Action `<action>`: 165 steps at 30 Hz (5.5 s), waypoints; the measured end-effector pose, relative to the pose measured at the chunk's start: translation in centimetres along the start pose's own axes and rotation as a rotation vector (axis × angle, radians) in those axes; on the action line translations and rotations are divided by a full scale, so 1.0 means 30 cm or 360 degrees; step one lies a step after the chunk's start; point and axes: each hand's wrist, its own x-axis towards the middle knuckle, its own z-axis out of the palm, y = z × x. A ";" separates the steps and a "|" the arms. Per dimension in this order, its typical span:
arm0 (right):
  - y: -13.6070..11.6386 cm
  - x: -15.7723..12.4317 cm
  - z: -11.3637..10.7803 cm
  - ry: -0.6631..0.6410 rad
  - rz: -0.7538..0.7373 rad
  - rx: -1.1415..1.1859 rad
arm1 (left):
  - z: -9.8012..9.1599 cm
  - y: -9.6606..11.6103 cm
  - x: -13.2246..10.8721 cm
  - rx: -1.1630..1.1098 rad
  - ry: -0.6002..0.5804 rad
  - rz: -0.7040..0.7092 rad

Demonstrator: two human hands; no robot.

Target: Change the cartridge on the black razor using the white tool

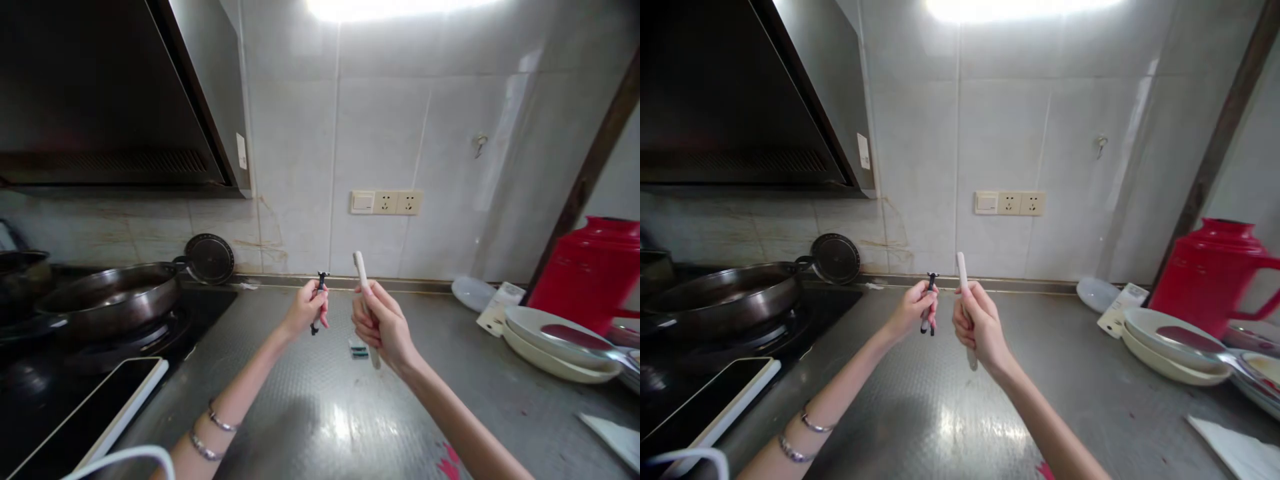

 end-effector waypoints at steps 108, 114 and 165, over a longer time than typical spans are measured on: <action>0.214 0.104 -0.305 -0.0447 0.0439 -0.1640 | 0.078 -0.240 -0.235 -0.0359 0.0040 -0.0914; 0.219 0.106 -0.315 -0.0439 0.0448 -0.1685 | 0.079 -0.236 -0.236 -0.0368 0.0040 -0.0910; 0.213 0.098 -0.313 -0.0442 0.0468 -0.1663 | 0.093 -0.260 -0.254 -0.0503 0.0015 -0.0809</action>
